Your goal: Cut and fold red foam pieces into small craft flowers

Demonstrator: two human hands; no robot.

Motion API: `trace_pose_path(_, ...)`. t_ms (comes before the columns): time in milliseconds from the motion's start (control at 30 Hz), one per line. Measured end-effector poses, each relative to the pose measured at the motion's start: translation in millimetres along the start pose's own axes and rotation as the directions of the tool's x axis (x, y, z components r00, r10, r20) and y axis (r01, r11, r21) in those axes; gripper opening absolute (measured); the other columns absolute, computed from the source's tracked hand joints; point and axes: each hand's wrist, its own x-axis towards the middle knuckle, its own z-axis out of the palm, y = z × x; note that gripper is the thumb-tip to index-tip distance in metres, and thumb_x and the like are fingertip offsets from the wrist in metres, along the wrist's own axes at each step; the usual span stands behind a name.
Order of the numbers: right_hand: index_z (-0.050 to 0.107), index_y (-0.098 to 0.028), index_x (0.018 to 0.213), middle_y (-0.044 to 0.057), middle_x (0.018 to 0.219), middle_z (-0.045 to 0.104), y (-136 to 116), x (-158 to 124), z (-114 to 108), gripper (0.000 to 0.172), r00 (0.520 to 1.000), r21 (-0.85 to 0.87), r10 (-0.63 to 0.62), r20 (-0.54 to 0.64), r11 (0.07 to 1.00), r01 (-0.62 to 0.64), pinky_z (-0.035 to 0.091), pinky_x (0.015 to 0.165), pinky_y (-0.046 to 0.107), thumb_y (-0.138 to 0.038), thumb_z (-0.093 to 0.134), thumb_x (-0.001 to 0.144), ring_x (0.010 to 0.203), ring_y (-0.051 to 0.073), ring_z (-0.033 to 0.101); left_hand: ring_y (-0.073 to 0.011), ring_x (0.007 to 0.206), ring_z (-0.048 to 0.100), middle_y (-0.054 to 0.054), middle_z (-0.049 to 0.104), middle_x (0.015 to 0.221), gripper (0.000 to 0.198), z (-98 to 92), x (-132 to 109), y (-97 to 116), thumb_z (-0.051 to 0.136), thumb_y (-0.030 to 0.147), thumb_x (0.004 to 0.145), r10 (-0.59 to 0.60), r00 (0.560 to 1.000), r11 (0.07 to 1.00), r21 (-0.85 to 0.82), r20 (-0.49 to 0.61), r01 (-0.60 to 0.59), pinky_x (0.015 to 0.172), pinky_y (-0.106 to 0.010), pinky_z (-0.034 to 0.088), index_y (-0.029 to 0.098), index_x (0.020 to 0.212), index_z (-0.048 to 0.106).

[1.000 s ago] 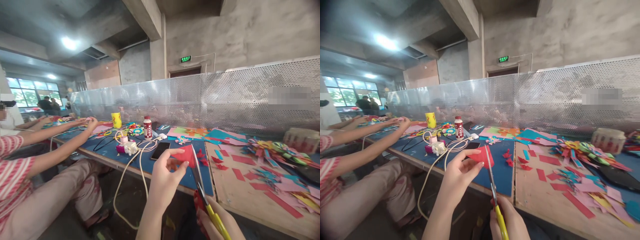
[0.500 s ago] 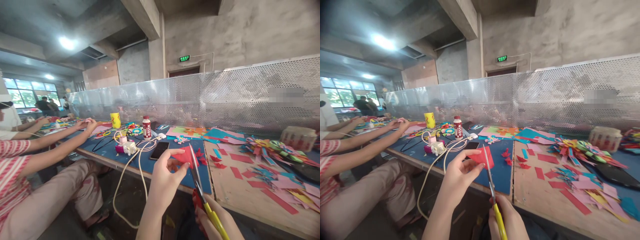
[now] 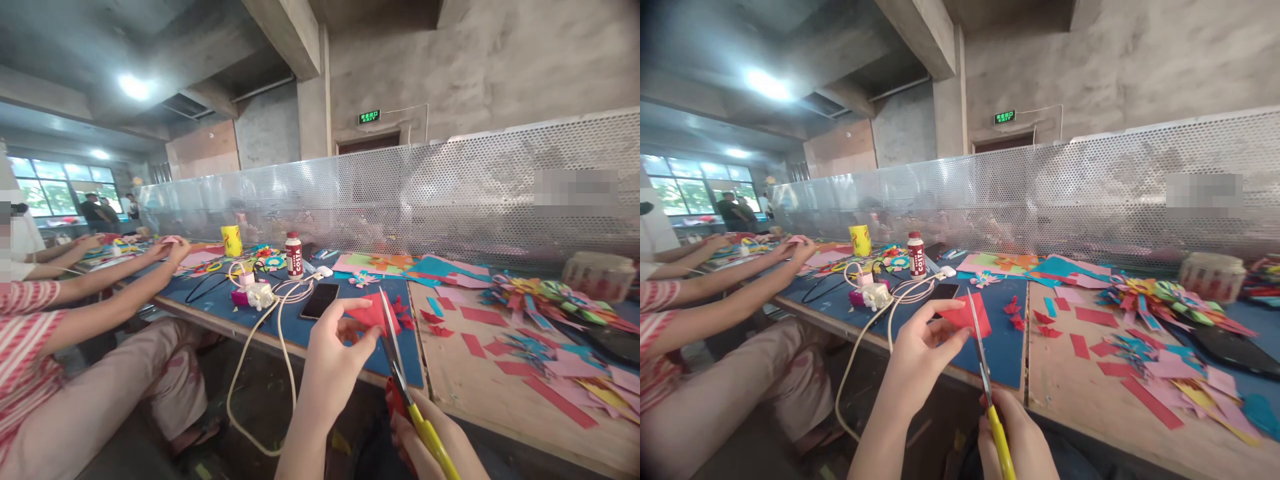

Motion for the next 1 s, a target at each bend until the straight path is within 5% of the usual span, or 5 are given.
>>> trace_pose_path(500,0.061,-0.018,0.084,0.004,0.059,0.062,11,-1,15,0.033,0.996,-0.032,0.03,-0.081,0.999,-0.032,0.043,0.045,0.02,-0.043,0.041,0.074,0.054,0.017,0.061,-0.0153,0.071,0.059,-0.003,0.065,0.08,0.027,2.6,2,-7,0.061,0.023,0.073,0.012,1.0,1.0,0.028,-0.028,-0.012,0.066,-0.027,0.045,0.022,0.1,0.056)
trace_pose_path(1000,0.056,-0.02,0.074,0.001,0.054,0.057,10,1,12,0.023,1.0,-0.038,0.001,-0.006,0.999,-0.002,0.042,0.047,0.018,-0.037,0.041,0.073,0.055,0.016,0.059,-0.0136,0.072,0.057,-0.001,0.066,0.084,0.025,2.6,1,-8,0.059,0.024,0.075,0.056,0.998,0.997,0.06,-0.025,-0.054,0.066,-0.025,0.044,0.024,0.1,0.056)
